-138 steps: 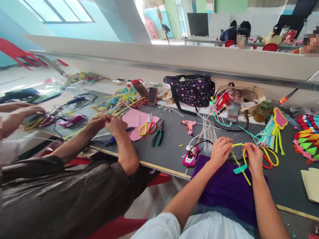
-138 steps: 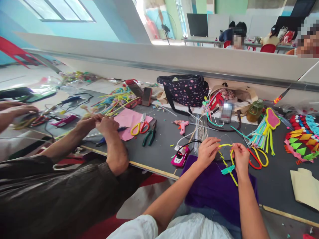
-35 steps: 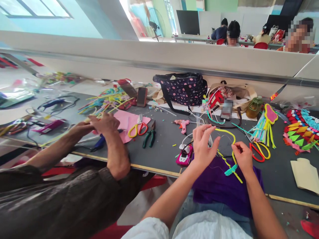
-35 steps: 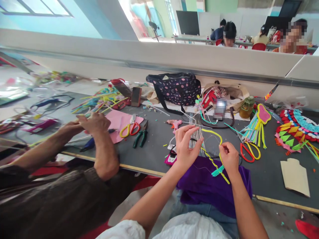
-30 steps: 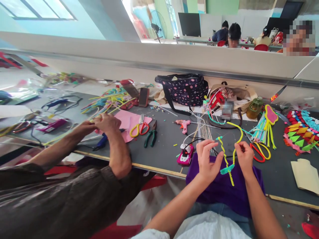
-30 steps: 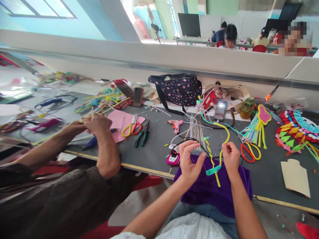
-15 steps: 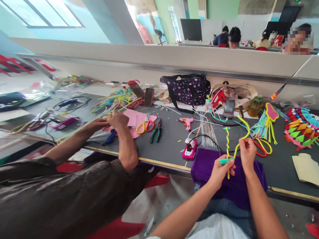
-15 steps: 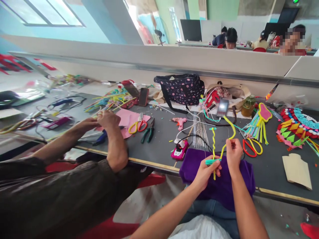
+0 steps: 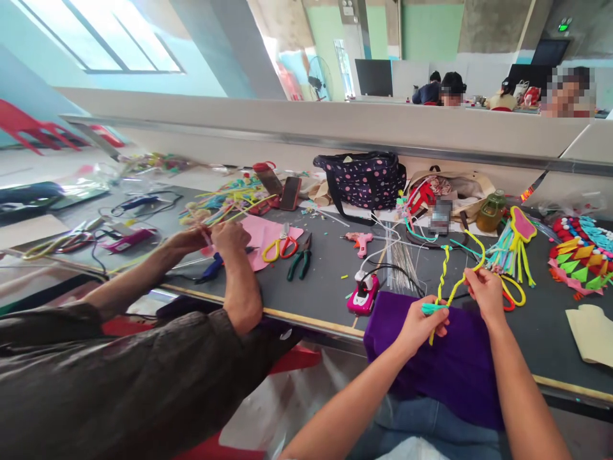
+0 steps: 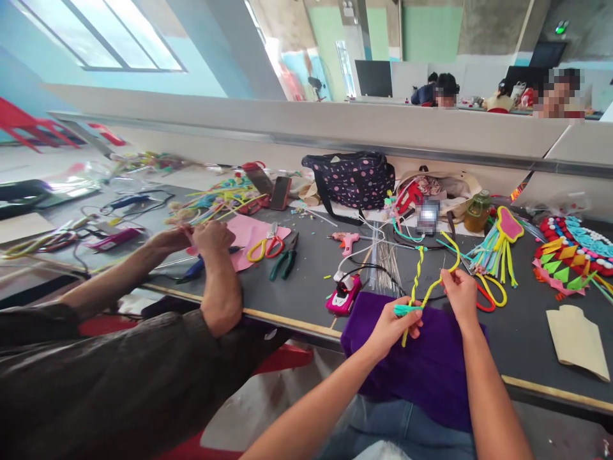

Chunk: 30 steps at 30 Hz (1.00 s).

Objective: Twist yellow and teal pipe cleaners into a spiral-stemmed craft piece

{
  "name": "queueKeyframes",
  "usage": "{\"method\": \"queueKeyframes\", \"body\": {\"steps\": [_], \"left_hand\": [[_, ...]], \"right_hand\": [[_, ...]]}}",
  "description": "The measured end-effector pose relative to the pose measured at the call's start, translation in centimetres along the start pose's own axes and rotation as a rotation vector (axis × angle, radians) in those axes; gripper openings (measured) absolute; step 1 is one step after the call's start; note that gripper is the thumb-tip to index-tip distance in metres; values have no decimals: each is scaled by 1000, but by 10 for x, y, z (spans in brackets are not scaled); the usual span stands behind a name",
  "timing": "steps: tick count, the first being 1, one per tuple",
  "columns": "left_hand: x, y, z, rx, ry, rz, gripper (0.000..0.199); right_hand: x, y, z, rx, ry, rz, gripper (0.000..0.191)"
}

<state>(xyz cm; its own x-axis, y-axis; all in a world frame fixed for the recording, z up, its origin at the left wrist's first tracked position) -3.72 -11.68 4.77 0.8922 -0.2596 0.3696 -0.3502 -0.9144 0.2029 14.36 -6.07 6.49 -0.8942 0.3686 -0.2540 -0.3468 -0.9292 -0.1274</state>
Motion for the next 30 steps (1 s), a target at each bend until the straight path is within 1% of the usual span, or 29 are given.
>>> {"method": "queueKeyframes", "body": {"steps": [1,2,4,5,6,7,9,10,11,15,16,18,22,25,28,30], "left_hand": [[-1,-2,-4,-25,10,80,45],[-2,-4,-11,-38,46,181,52],[-6,-9,-25,-57,77,414,73],[-11,-14,-33,-59,95,480,75],[-19,-22,-40,-54,125,491,72],[-26,-31,-46,-53,142,473,68],[-36,-55,-53,-59,151,380,53],[-37,-68,-53,-83,146,340,45],[-34,-80,-53,-96,139,308,43],[-7,-122,-46,-102,118,286,47],[-1,-130,-44,-86,114,270,49],[8,-142,-37,-96,79,246,50],[10,-153,-25,-124,23,185,48],[8,-153,-20,-139,38,182,45],[6,-152,-17,-172,61,197,38],[6,-151,-16,-188,91,199,33]], "right_hand": [[1,-3,0,-4,4,11,49],[1,-7,-1,-11,12,21,49],[2,-13,0,-25,27,41,49],[2,-17,1,-33,30,46,49],[3,-20,2,-42,27,46,49],[5,-23,4,-52,21,44,49],[9,-30,6,-69,-2,46,47],[11,-33,8,-76,-13,50,46],[14,-36,9,-85,-17,54,45],[19,-45,17,-164,61,32,42],[20,-46,18,-189,96,21,41],[19,-47,19,-231,173,-6,40],[15,-44,18,-300,338,-82,38],[15,-41,18,-327,399,-76,37],[17,-40,18,-298,378,-45,34],[19,-41,15,-244,308,-17,32]]}}
Point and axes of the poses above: each hand's wrist, its own y-axis away from the middle knuckle, its own x-axis out of the palm, z = x × y, the point moved 6 cm from there along -y, towards the middle knuckle, and after that the axes turned 5 degrees about y, right-handed, at the moved point
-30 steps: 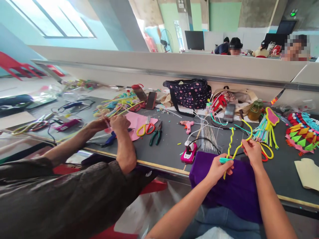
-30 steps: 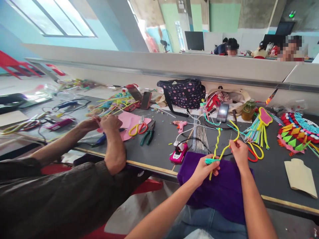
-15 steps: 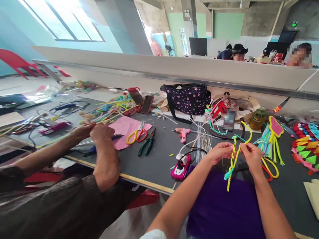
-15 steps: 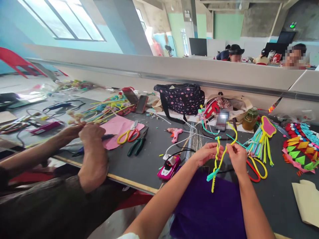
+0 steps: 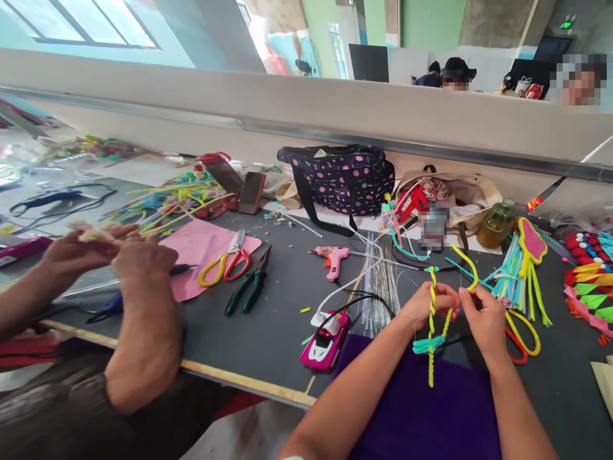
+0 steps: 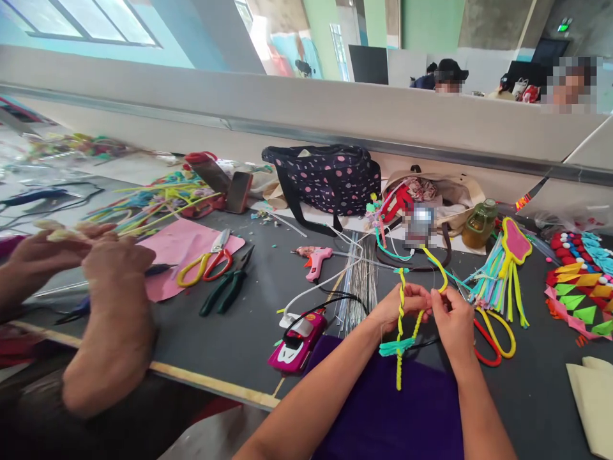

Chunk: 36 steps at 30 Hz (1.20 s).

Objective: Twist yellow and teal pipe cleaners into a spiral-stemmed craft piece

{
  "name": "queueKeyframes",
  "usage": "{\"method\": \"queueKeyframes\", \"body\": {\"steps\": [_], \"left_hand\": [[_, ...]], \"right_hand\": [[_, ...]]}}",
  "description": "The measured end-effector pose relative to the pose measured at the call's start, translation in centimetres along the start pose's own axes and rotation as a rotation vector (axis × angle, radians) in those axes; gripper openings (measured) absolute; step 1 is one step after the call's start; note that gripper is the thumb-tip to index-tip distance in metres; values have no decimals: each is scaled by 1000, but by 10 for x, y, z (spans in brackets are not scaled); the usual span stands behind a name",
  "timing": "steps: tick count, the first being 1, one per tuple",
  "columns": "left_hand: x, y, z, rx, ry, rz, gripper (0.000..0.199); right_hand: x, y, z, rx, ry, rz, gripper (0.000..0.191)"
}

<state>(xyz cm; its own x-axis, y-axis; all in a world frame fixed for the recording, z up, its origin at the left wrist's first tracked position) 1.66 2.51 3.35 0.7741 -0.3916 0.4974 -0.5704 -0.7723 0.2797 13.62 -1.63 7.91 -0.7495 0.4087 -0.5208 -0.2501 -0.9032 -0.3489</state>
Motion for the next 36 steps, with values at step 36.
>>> {"method": "queueKeyframes", "body": {"steps": [36], "left_hand": [[2,4,4,-49,332,96,33]], "right_hand": [[31,8,-13,554,-867,126,28]]}}
Point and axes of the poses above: each hand's wrist, its own y-axis away from the middle knuckle, its own x-axis out of the palm, z = x × y, the point moved 6 cm from there along -y, towards the middle knuckle, and after that the axes turned 5 degrees about y, right-handed, at the moved point
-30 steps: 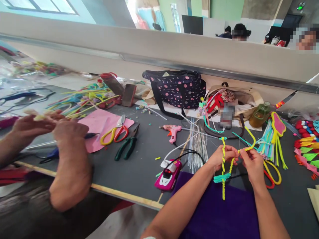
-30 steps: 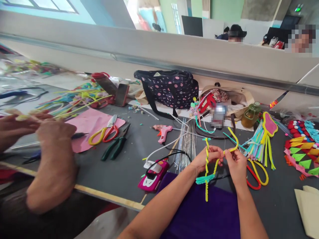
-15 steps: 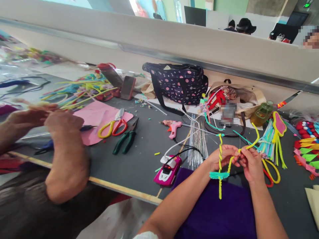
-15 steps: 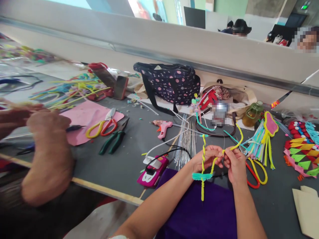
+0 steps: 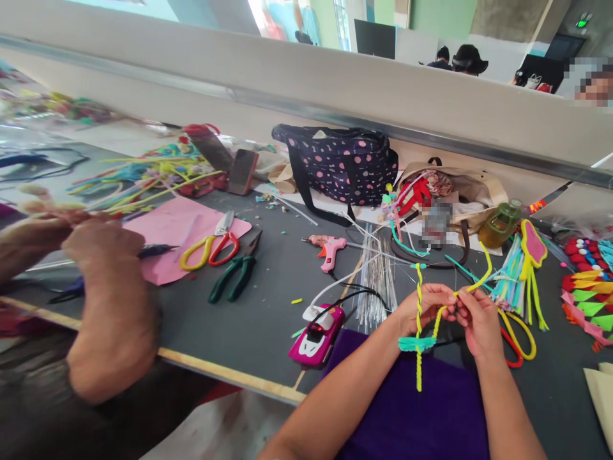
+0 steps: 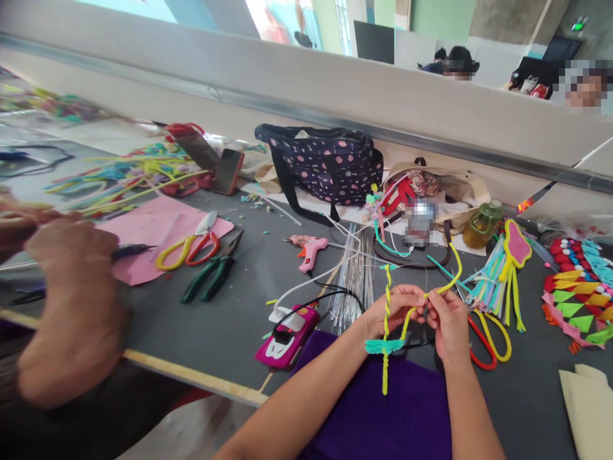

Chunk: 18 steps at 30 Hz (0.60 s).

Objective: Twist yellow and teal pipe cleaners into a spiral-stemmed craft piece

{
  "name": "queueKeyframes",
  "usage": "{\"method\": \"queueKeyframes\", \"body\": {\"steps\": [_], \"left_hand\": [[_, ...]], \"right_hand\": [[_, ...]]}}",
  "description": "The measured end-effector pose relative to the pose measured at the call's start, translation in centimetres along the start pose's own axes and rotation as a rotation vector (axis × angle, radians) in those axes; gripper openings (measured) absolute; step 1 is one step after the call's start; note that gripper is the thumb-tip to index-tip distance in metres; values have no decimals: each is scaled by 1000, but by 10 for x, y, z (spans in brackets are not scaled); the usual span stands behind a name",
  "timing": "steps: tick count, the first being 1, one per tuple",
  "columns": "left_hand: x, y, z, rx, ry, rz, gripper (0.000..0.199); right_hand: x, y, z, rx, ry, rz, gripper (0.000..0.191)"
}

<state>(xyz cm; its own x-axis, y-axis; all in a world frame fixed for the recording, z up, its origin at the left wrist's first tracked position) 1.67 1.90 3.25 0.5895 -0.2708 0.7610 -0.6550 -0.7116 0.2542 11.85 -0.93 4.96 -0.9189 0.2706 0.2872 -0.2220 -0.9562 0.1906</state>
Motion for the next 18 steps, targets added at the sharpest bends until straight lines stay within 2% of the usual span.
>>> {"method": "queueKeyframes", "body": {"steps": [6,12,18], "left_hand": [[-1,-3,3,-17,28,35,32],[-4,-4,3,-7,-1,6,31],[-5,-3,1,-40,19,-9,27]], "right_hand": [[1,-2,-6,76,-41,62,29],[1,0,0,-15,41,47,32],[-6,0,7,-122,75,-55,31]]}}
Point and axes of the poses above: each hand's wrist, its own y-axis away from the middle knuckle, its own x-axis out of the palm, z = x × y, the point moved 6 cm from there along -y, towards the middle knuckle, and after that the axes turned 5 degrees about y, right-handed, at the moved point
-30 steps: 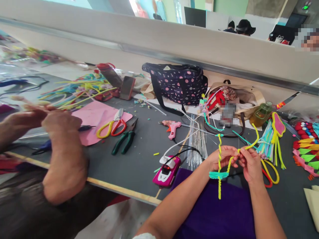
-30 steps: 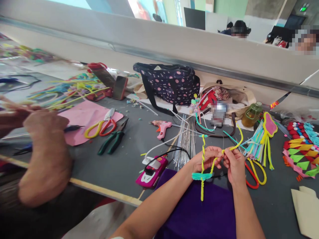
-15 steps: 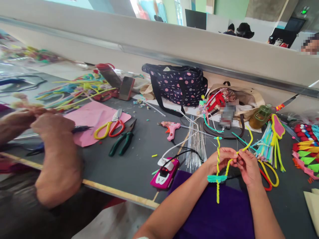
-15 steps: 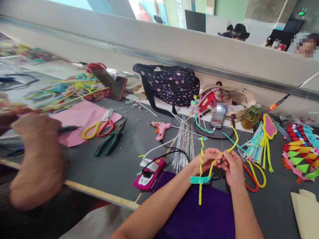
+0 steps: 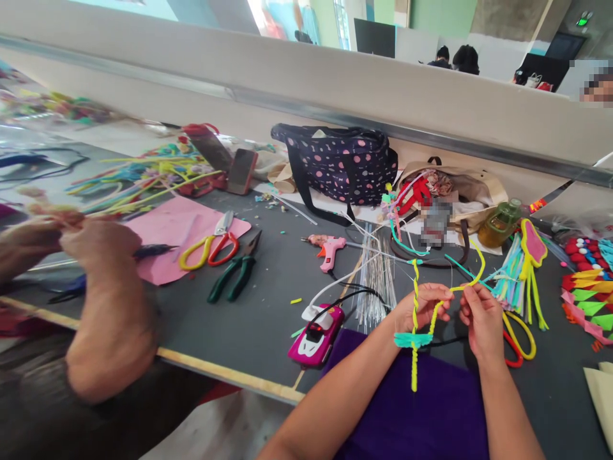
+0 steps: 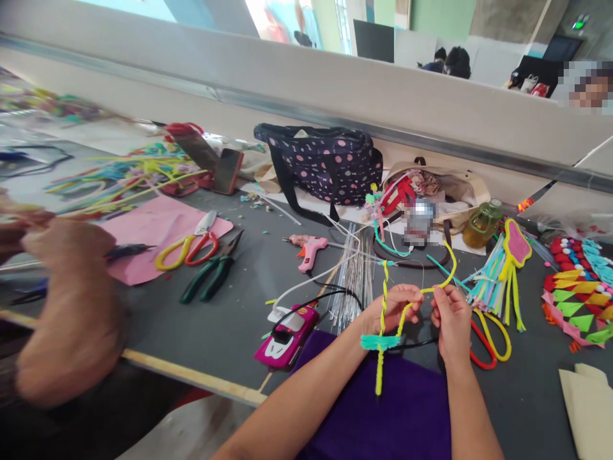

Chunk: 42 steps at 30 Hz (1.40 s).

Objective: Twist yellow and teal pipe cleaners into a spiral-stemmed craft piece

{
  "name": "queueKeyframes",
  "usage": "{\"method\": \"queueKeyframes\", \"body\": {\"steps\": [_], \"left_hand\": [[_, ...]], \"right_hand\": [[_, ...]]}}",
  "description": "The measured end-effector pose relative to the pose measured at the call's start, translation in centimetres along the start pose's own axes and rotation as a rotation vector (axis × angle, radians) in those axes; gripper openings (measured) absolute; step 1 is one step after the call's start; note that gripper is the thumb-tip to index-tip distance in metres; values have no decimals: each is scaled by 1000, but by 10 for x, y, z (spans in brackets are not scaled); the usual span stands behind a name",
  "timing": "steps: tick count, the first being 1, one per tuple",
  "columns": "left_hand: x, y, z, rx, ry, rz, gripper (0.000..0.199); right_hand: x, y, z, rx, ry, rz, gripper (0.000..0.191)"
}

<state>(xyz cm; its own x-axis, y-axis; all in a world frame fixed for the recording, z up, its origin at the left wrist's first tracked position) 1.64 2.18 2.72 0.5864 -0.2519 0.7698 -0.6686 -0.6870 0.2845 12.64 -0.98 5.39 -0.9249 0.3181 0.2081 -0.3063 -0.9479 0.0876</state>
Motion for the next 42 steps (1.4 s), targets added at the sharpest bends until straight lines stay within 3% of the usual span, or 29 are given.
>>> {"method": "queueKeyframes", "body": {"steps": [7,18,24,34,39,42], "left_hand": [[1,0,3,-15,-18,14,27],[8,4,3,-36,-84,1,31],[7,4,5,-49,-78,46,29],[5,1,9,-74,-107,62,23],[5,1,11,-72,-115,65,23],[4,0,12,-70,-116,57,22]], "right_hand": [[-6,-4,0,13,-53,-59,30],[-28,-8,13,-235,61,-282,34],[-28,-14,8,-134,118,-145,44],[-33,-18,-1,-19,183,6,34],[-25,-15,6,-102,238,63,29],[-19,-10,16,-227,339,83,41]]}}
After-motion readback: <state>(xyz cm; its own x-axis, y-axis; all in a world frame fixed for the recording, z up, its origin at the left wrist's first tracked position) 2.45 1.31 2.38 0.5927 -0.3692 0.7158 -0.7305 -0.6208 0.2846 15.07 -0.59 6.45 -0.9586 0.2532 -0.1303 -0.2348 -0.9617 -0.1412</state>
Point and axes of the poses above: each hand's wrist, its own y-axis away from the middle knuckle, its own x-axis out of the palm, z = x × y, the point moved 6 cm from there along -y, towards the middle knuckle, and after that the axes turned 5 degrees about y, right-handed, at the moved point
